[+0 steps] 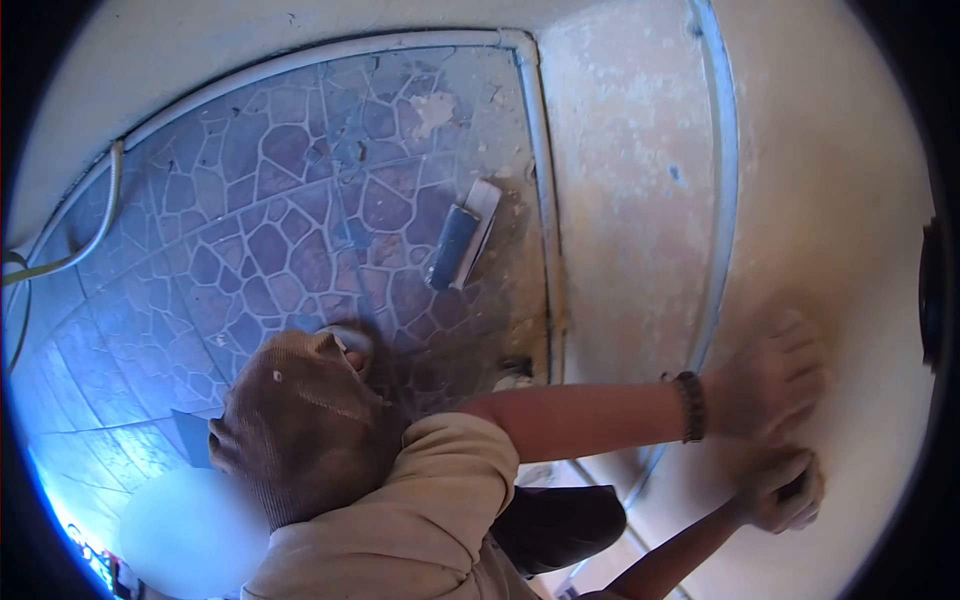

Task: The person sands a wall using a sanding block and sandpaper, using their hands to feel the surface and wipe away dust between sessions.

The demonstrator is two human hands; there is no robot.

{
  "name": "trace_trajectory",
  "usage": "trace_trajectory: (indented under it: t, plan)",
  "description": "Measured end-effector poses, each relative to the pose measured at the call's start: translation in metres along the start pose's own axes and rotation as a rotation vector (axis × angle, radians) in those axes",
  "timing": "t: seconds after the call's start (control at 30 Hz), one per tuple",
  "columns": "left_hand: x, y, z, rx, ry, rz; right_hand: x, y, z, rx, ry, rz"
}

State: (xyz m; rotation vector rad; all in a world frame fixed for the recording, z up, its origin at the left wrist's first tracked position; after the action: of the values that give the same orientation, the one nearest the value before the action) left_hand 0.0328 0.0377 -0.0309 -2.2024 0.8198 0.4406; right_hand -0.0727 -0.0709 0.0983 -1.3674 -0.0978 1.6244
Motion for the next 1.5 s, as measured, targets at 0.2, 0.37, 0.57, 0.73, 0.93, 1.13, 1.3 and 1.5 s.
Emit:
trace_trajectory:
  t: [0.2,0.37,0.57,0.73,0.93,1.13,1.3,1.5]
  plan:
    - [0.022,0.026,0.07,-0.064,-0.335,0.239,0.017,0.025,-0.012,-0.009,-0.355,-0.089]
    - [0.092,0.084,0.233,0.222,-1.573,0.728,0.083,0.105,0.006,0.62,-0.999,-0.335]
    - [0.067,0.12,0.288,0.37,-1.79,0.963,0.112,0.12,0.002,1.214,-1.263,-0.252]
    - [0.071,0.138,0.29,0.374,-1.631,0.942,0.097,0.12,-0.006,1.196,-1.235,-0.267]
    - [0.068,0.097,0.208,1.132,-1.303,1.026,0.1,0.119,-0.025,1.164,-1.417,-0.341]
    - [0.028,0.076,0.107,1.925,-0.779,0.869,0.123,0.114,-0.066,0.803,-1.468,-0.439]
    - [-0.005,0.026,0.072,2.009,-0.641,0.949,0.128,0.113,-0.064,1.229,-1.713,-0.489]
    - [0.017,-0.042,0.105,1.968,-0.805,1.018,0.087,0.137,-0.053,1.263,-1.501,-0.712]
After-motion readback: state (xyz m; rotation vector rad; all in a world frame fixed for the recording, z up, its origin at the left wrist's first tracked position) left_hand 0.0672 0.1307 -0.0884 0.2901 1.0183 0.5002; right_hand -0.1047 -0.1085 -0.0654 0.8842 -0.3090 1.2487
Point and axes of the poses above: each hand's wrist, its own y-axis away from the middle knuckle, its own z-axis out of the back of the hand, x = y × z, the point moved 5 cm from there along -y, towards the middle knuckle, and after that the axes turned 3 degrees about -z, right-handed, at the moved point
